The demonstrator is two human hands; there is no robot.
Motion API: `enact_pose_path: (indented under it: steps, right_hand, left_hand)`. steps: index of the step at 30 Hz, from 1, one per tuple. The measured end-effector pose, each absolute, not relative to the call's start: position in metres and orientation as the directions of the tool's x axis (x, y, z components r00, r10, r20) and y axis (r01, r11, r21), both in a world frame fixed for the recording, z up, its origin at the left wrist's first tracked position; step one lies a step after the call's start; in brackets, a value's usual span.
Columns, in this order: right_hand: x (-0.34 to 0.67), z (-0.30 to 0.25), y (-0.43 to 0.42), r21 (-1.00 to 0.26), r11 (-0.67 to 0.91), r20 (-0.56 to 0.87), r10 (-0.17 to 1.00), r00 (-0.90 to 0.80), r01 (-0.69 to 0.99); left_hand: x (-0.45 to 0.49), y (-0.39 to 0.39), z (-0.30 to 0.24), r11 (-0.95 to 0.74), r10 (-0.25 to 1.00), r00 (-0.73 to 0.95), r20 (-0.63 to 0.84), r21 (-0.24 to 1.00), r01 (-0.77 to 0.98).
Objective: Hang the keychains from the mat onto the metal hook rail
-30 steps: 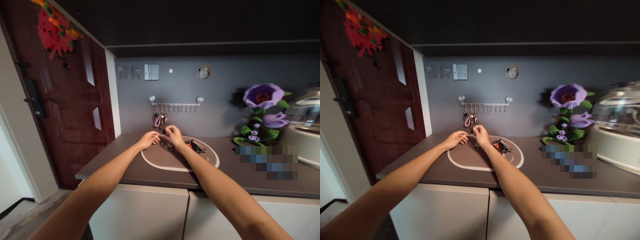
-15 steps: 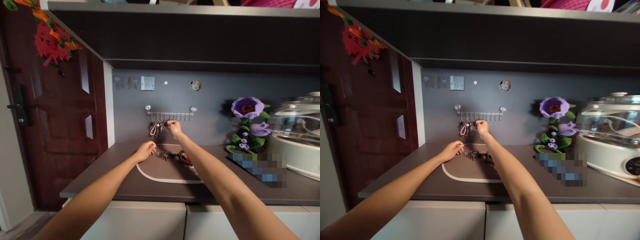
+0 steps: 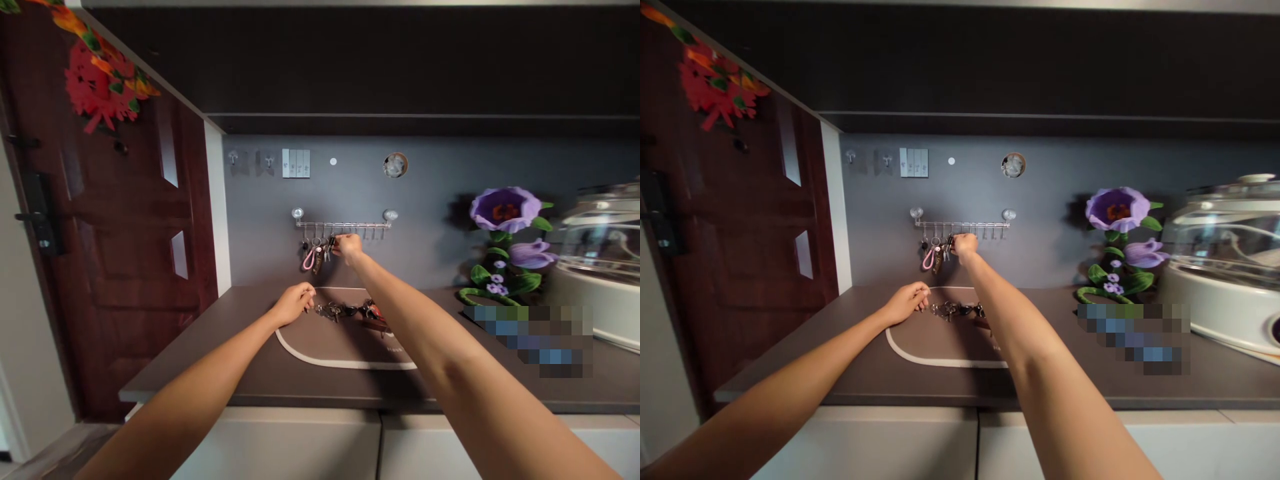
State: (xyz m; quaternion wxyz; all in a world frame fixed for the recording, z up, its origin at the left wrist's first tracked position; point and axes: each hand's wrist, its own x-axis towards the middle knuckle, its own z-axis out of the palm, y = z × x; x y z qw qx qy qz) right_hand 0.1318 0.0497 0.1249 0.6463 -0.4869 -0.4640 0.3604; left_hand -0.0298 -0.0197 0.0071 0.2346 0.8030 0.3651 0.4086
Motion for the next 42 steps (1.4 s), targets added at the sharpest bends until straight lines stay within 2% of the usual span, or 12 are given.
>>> enact_pose_path:
  steps: [7,19,26,30,33,38,42]
  right_hand:
    - [0.132,0.117,0.043,-0.973,0.231,0.217,0.942,0.256,-0.024]
    - [0.134,0.099,0.036,-0.964,0.263,0.254,0.948,0.194,-0.024]
    - [0.137,0.090,0.019,-0.957,0.290,0.284,0.930,0.234,0.007]
    - [0.138,0.080,0.004,-0.945,0.323,0.328,0.930,0.164,0.053]
    - [0.139,0.068,-0.006,-0.942,0.326,0.333,0.939,0.087,0.077]
    - [0.145,0.039,-0.016,-0.861,0.410,0.414,0.909,-0.054,0.302]
    - [0.150,0.025,-0.026,-0.657,0.500,0.481,0.854,-0.198,0.564]
  left_hand:
    - [-0.030,-0.019,0.005,-0.569,0.813,0.386,0.436,0.736,0.368]
    - [-0.031,-0.019,0.009,-0.487,0.862,0.358,0.359,0.780,0.392]
    - [-0.030,-0.024,0.036,-0.500,0.861,0.387,0.331,0.696,0.516]
    - [-0.026,-0.021,0.051,-0.528,0.847,0.382,0.370,0.669,0.523]
    - [-0.019,-0.018,0.051,-0.531,0.846,0.346,0.406,0.704,0.471]
    - [-0.012,-0.018,0.034,-0.529,0.849,0.287,0.444,0.716,0.455]
    - [-0.015,-0.022,0.023,-0.529,0.845,0.266,0.464,0.652,0.544]
